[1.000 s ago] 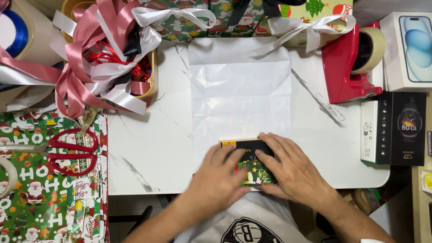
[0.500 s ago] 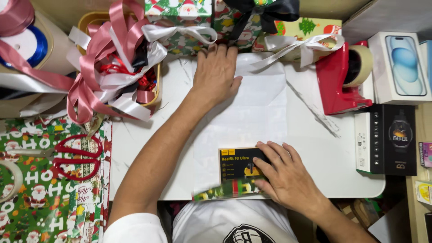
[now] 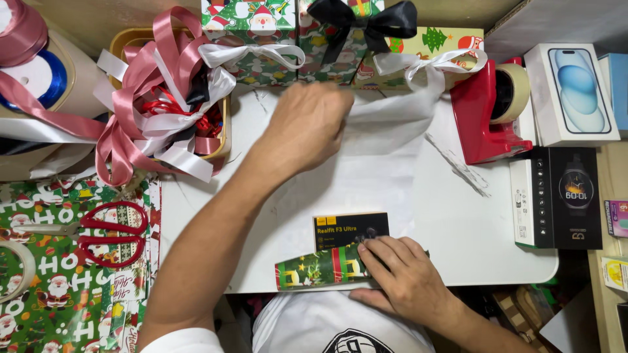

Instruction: The person ties a white ribbon on a small wrapped gift, then places a small box on tissue paper and wraps it with Christmas-themed paper. They use scissors to trim the paper and tape to secure the wrap.

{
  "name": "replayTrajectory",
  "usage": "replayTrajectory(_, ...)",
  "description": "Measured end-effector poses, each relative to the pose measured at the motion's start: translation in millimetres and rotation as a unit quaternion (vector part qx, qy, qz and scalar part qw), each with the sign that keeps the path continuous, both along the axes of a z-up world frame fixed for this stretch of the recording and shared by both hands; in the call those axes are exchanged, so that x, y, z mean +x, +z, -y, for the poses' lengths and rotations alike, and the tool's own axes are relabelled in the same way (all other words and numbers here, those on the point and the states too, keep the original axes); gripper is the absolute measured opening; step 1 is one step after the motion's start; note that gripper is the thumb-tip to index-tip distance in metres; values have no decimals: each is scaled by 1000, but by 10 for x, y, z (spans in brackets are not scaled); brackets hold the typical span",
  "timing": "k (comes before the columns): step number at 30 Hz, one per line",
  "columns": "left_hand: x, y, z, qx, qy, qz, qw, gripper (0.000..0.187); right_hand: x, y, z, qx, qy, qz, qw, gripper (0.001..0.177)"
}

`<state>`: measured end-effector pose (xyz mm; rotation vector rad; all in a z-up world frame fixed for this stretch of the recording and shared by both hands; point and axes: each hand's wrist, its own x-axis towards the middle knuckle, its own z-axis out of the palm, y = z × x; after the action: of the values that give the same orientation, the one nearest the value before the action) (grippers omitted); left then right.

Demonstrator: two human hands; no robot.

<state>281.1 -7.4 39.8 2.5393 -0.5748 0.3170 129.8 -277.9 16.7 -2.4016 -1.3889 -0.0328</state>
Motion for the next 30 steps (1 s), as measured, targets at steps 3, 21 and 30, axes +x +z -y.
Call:
replayTrajectory(3,-132,401,-39,-35,-24,74,996,7,22,44,-65,0,1,10,1000,68)
replayTrajectory(21,-1906,537,518,83,-143,-68,984,20,208,-288,53,148,-164,-451,865,52)
replayTrajectory(30,-1699,125,412,44,-149,-319,935,52,146,-423,45,133,-158,-400,893,52)
